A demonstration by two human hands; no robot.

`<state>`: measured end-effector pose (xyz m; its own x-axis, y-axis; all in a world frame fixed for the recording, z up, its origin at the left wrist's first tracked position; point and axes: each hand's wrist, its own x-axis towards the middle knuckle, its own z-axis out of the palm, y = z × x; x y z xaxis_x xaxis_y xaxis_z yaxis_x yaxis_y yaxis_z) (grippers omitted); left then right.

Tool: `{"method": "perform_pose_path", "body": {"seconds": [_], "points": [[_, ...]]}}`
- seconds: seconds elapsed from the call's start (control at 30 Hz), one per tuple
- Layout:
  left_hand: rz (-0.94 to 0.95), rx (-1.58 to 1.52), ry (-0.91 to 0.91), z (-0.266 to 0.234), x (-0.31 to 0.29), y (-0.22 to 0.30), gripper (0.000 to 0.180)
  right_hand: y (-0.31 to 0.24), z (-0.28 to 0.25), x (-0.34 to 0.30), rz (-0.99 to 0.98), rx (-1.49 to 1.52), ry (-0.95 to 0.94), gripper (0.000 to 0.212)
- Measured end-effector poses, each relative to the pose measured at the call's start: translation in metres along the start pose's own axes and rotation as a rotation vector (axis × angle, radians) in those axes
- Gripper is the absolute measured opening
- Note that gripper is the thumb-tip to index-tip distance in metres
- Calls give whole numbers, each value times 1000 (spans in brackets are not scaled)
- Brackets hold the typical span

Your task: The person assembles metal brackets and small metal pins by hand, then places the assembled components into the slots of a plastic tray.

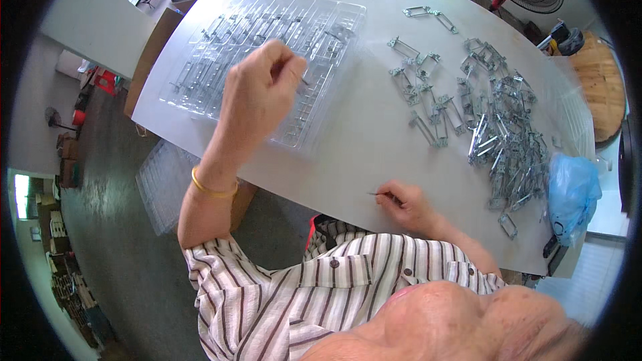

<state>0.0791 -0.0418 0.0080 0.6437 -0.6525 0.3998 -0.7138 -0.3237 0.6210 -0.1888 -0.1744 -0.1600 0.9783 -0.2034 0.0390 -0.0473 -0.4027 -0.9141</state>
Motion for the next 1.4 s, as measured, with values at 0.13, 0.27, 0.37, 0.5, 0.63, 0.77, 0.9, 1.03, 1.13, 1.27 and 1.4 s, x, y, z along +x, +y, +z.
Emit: {"method": "perform_pose_path", "body": {"seconds": [0.13, 0.27, 0.37, 0.5, 0.63, 0.77, 0.9, 1.03, 1.13, 1.27, 1.4], "points": [[-134, 161, -38, 9, 44, -22, 23, 11, 17, 7, -135, -59, 80, 8], [-80, 269, -6, 20, 70, -55, 28, 8, 14, 6, -50, 12, 89, 8], [-120, 314, -69, 32, 83, -70, 28, 6, 10, 5, 7, 42, 66, 8], [-133, 401, -88, 38, 93, -72, 27, 3, 8, 6, 35, 23, 11, 9], [-112, 416, -142, 44, 97, -73, 27, -2, 8, 6, 76, 54, 10, 9], [-76, 489, -133, 54, 101, -78, 28, 1, 8, 6, 63, 49, 27, 9], [-75, 500, -193, 50, 104, -70, 27, -3, 10, 5, 57, 63, 22, 9], [-141, 512, -266, 56, 109, -74, 28, -3, 6, 7, 66, 53, 13, 9], [-150, 562, -293, 56, 111, -79, 30, -5, 10, 6, 41, 41, 23, 9], [-166, 586, -309, 59, 112, -75, 31, -5, 10, 6, 44, 47, 27, 10], [-185, 586, -370, 55, 114, -68, 33, -8, 10, 7, 45, 57, 41, 10]]}}
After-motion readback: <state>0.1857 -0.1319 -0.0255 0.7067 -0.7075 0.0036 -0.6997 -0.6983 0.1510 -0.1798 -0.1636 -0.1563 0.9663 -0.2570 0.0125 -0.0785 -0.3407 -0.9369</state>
